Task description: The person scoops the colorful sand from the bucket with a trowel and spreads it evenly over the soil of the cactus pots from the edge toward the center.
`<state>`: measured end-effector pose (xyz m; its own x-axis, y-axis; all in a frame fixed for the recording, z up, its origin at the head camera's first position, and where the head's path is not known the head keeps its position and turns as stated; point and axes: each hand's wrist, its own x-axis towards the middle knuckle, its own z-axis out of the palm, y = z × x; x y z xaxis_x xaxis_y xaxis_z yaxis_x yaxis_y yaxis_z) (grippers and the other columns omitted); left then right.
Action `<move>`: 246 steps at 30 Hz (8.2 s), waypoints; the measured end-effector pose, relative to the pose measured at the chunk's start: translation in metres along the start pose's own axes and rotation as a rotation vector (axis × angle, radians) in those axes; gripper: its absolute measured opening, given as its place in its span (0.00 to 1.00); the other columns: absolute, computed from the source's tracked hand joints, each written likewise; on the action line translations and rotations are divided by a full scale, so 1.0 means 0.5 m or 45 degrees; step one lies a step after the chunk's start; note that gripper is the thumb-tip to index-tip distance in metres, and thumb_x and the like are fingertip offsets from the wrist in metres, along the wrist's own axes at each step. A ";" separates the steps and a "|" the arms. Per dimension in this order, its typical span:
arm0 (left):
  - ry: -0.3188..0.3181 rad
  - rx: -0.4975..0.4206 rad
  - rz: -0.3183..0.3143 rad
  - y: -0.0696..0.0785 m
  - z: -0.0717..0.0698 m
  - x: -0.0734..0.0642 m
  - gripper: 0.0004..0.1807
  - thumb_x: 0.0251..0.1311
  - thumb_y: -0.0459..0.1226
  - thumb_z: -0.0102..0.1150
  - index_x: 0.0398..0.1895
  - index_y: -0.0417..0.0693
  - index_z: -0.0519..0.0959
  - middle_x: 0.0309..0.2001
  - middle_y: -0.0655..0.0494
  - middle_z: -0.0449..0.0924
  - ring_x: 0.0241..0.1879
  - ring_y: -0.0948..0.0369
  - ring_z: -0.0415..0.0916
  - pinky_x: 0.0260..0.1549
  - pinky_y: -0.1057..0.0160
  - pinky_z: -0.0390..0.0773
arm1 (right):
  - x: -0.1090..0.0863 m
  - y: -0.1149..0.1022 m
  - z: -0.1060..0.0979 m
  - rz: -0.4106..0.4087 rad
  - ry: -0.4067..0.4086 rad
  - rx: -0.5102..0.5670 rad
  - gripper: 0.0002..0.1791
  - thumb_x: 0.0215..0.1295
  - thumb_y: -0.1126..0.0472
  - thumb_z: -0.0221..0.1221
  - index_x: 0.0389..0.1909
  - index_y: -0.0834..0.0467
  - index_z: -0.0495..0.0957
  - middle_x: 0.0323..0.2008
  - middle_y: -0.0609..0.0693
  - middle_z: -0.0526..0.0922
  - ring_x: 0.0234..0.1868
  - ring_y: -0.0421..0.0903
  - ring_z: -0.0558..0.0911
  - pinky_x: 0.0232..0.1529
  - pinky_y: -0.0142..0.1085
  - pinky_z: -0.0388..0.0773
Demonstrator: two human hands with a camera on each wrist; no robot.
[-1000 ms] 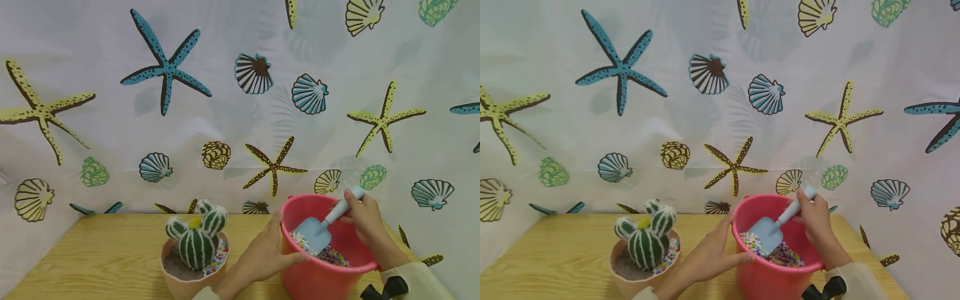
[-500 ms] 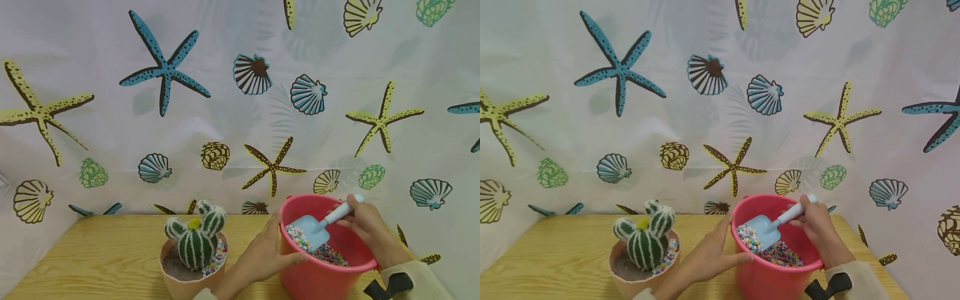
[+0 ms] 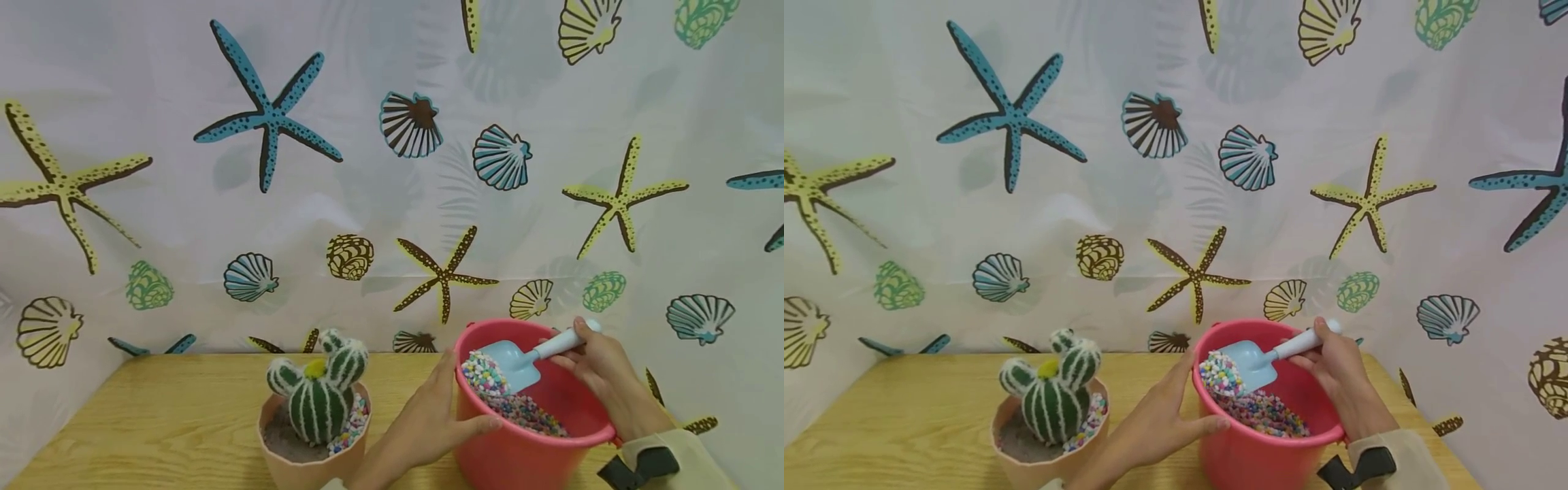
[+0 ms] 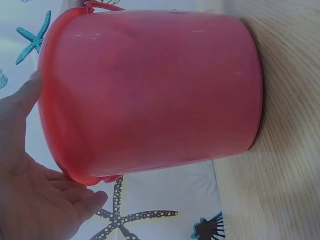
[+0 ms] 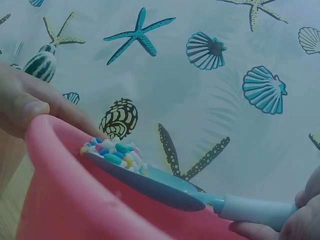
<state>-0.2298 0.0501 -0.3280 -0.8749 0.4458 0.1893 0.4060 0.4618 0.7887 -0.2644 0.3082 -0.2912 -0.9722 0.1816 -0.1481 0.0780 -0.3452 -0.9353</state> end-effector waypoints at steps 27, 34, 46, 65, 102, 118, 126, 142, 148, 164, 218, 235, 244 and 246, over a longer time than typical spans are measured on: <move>0.004 -0.013 -0.020 -0.007 0.002 -0.008 0.60 0.47 0.66 0.62 0.77 0.56 0.41 0.75 0.52 0.50 0.71 0.48 0.56 0.61 0.41 0.67 | -0.003 -0.017 -0.012 0.184 -0.019 0.431 0.35 0.69 0.50 0.47 0.71 0.38 0.41 0.52 0.50 0.66 0.34 0.47 0.84 0.58 0.43 0.67; -0.010 -0.036 -0.003 -0.011 -0.005 -0.013 0.58 0.50 0.65 0.61 0.77 0.59 0.40 0.75 0.53 0.49 0.72 0.47 0.54 0.59 0.39 0.68 | -0.009 -0.020 -0.016 0.174 -0.023 0.458 0.34 0.68 0.51 0.49 0.70 0.39 0.44 0.35 0.52 0.78 0.35 0.48 0.85 0.53 0.45 0.74; -0.046 0.020 0.044 -0.013 -0.029 -0.045 0.51 0.57 0.61 0.57 0.77 0.55 0.44 0.75 0.55 0.49 0.72 0.49 0.52 0.63 0.39 0.62 | -0.036 -0.024 0.001 0.163 -0.043 0.442 0.21 0.66 0.52 0.53 0.57 0.42 0.58 0.33 0.52 0.78 0.35 0.47 0.84 0.52 0.47 0.72; 0.039 0.017 0.024 -0.020 -0.114 -0.150 0.44 0.61 0.60 0.53 0.73 0.48 0.55 0.71 0.46 0.59 0.70 0.47 0.58 0.63 0.39 0.62 | -0.074 -0.011 0.038 0.171 -0.055 0.572 0.19 0.66 0.54 0.53 0.55 0.43 0.59 0.36 0.53 0.78 0.36 0.51 0.85 0.53 0.48 0.70; 0.693 0.181 -0.084 -0.141 -0.208 -0.263 0.15 0.58 0.36 0.65 0.47 0.46 0.76 0.47 0.51 0.73 0.41 0.59 0.71 0.36 0.63 0.77 | -0.116 0.022 0.130 0.124 -0.051 0.321 0.16 0.67 0.49 0.50 0.54 0.42 0.63 0.54 0.49 0.64 0.49 0.45 0.79 0.56 0.45 0.71; 0.354 -0.043 -0.368 -0.218 -0.247 -0.258 0.45 0.59 0.52 0.61 0.73 0.46 0.50 0.72 0.42 0.50 0.68 0.43 0.55 0.58 0.45 0.68 | -0.127 0.054 0.178 0.128 -0.068 0.375 0.21 0.71 0.52 0.48 0.62 0.41 0.57 0.53 0.49 0.62 0.61 0.48 0.64 0.59 0.48 0.69; 0.151 0.022 -0.272 -0.243 -0.265 -0.262 0.53 0.59 0.52 0.60 0.75 0.38 0.40 0.73 0.36 0.50 0.71 0.39 0.51 0.63 0.40 0.62 | -0.130 0.062 0.192 0.146 -0.092 0.390 0.25 0.69 0.50 0.49 0.64 0.45 0.55 0.56 0.52 0.62 0.60 0.51 0.70 0.57 0.48 0.72; 0.280 0.359 -0.469 -0.206 -0.225 -0.253 0.54 0.47 0.67 0.60 0.70 0.44 0.56 0.69 0.39 0.60 0.65 0.40 0.62 0.57 0.39 0.68 | -0.127 0.065 0.199 0.140 -0.088 0.386 0.26 0.70 0.50 0.49 0.65 0.47 0.54 0.54 0.53 0.63 0.56 0.52 0.76 0.57 0.48 0.71; 0.324 0.409 -0.542 -0.197 -0.212 -0.250 0.59 0.49 0.69 0.56 0.70 0.34 0.51 0.69 0.31 0.54 0.65 0.36 0.60 0.56 0.39 0.68 | -0.128 0.065 0.206 0.143 -0.100 0.408 0.29 0.70 0.51 0.48 0.69 0.48 0.50 0.57 0.54 0.62 0.60 0.53 0.72 0.57 0.48 0.71; 0.189 0.060 -0.113 -0.251 -0.270 -0.227 0.49 0.52 0.50 0.69 0.70 0.39 0.53 0.67 0.36 0.58 0.65 0.41 0.61 0.59 0.42 0.67 | -0.123 0.071 0.211 0.115 -0.075 0.355 0.24 0.70 0.51 0.49 0.64 0.50 0.56 0.53 0.55 0.63 0.50 0.53 0.78 0.56 0.50 0.72; 0.054 0.196 -0.528 -0.205 -0.246 -0.264 0.66 0.43 0.61 0.69 0.74 0.37 0.41 0.71 0.31 0.46 0.65 0.32 0.56 0.55 0.33 0.66 | -0.122 0.087 0.256 -0.068 -0.132 0.176 0.14 0.75 0.57 0.43 0.45 0.63 0.70 0.39 0.52 0.76 0.38 0.46 0.81 0.57 0.53 0.71; 0.041 0.212 -0.559 -0.202 -0.247 -0.267 0.69 0.44 0.62 0.68 0.74 0.33 0.37 0.72 0.30 0.43 0.64 0.30 0.57 0.54 0.34 0.68 | -0.114 0.097 0.290 -0.112 -0.100 0.049 0.15 0.75 0.58 0.44 0.54 0.64 0.61 0.47 0.60 0.68 0.39 0.48 0.81 0.56 0.54 0.71; 0.039 0.190 -0.558 -0.201 -0.247 -0.269 0.68 0.45 0.62 0.67 0.74 0.34 0.38 0.72 0.30 0.42 0.64 0.30 0.56 0.53 0.33 0.68 | -0.116 0.099 0.302 -0.137 -0.092 -0.042 0.19 0.75 0.58 0.46 0.58 0.67 0.60 0.49 0.61 0.71 0.38 0.46 0.82 0.53 0.51 0.74; 0.042 0.196 -0.555 -0.200 -0.247 -0.269 0.68 0.45 0.62 0.67 0.74 0.34 0.38 0.72 0.30 0.43 0.64 0.30 0.56 0.53 0.33 0.68 | -0.117 0.098 0.305 -0.152 -0.104 -0.058 0.19 0.74 0.58 0.46 0.56 0.67 0.61 0.48 0.60 0.72 0.37 0.45 0.82 0.53 0.51 0.75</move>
<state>-0.1855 -0.1509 -0.3600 -0.9795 0.1618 -0.1203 0.0309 0.7101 0.7034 -0.2376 0.1403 -0.2794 -0.9897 0.1429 -0.0097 -0.0314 -0.2829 -0.9586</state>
